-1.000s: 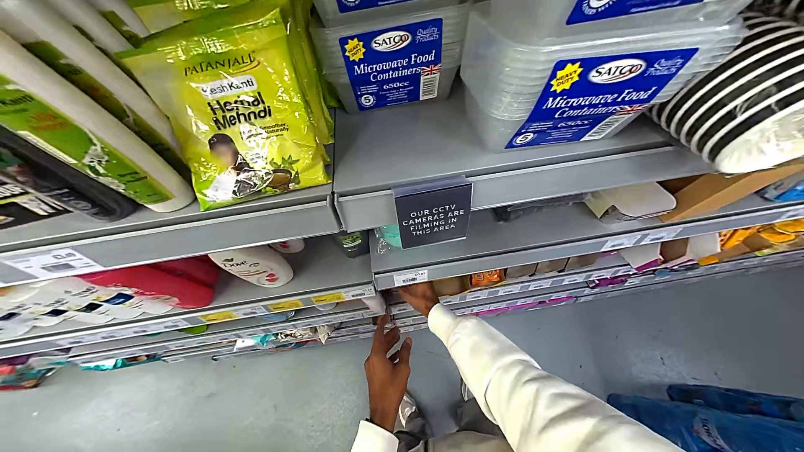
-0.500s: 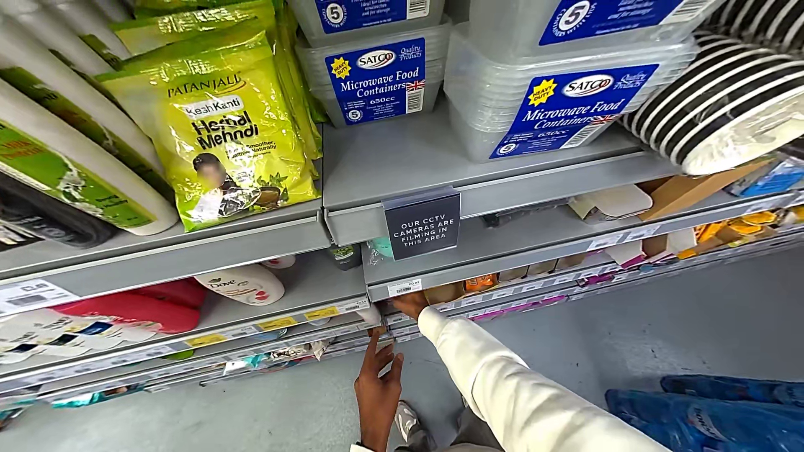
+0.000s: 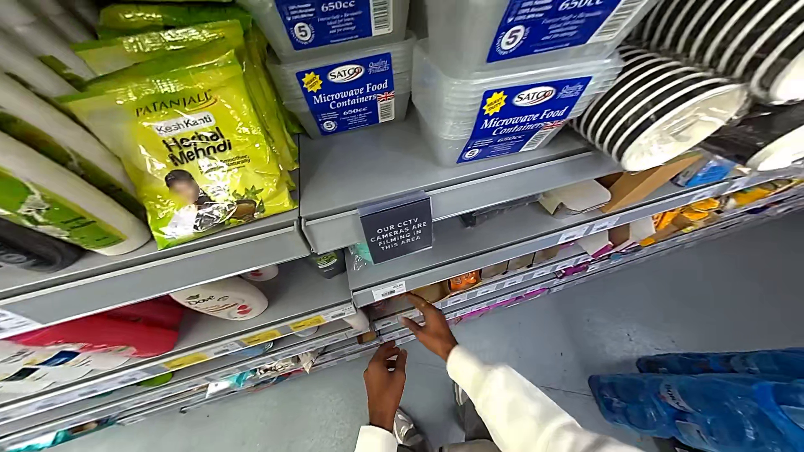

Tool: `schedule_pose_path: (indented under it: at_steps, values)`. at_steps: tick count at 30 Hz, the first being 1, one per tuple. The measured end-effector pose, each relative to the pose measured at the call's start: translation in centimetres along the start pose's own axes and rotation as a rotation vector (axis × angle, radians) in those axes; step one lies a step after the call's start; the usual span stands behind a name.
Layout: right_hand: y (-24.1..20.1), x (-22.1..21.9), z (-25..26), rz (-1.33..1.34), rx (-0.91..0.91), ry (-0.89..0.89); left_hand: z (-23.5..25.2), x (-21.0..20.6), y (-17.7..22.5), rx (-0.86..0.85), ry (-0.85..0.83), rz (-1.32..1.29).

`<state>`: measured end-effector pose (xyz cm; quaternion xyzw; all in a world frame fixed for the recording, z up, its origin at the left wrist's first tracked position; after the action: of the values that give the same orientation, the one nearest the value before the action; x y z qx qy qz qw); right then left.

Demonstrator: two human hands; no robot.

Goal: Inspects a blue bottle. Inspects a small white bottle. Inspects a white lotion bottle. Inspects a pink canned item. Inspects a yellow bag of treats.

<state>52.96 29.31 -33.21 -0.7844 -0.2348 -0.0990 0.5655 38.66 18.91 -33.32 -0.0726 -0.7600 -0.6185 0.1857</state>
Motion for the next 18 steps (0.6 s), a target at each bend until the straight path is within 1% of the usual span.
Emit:
schedule_pose_path:
  at_steps: [3,6,9,10,11,14,16,18]
  values:
    - [3.5,5.2,-3.3,0.172,-0.068,0.096,2.1,-2.8,2.0,-0.129,-0.028,0.129]
    - [5.3,9.7,-4.7,0.198,-0.131,0.144,4.9,-6.3,4.2,-0.293,-0.064,0.31]
    - [6.4,12.6,-5.3,0.185,-0.121,0.083,8.1,-9.9,6.2,-0.474,-0.117,0.568]
    - [6.9,13.5,-5.5,0.171,-0.109,0.039,8.9,-11.0,6.9,-0.493,-0.125,0.66]
    - [7.3,14.5,-5.6,0.157,-0.096,-0.013,9.6,-11.8,7.8,-0.478,-0.127,0.735]
    - [8.0,18.3,-5.6,0.127,-0.09,-0.153,10.9,-13.7,9.6,-0.385,-0.048,0.901]
    - [8.8,20.7,-5.2,0.11,-0.074,-0.192,11.8,-14.4,9.8,-0.258,-0.064,0.956]
    - [9.5,22.8,-4.6,0.097,-0.057,-0.22,12.8,-14.8,9.7,-0.125,-0.105,0.943]
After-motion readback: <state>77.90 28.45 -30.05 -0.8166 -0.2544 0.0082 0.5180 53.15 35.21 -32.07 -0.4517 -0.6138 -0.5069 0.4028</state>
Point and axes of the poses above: each hand's wrist, its own z-axis towards the middle knuckle, its own x-axis out of the back of the hand, y = z × x, the point moved 5 cm from there along z, towards the middle knuckle, and after that the axes turned 13 degrees about -x, right-handed, at the moved point
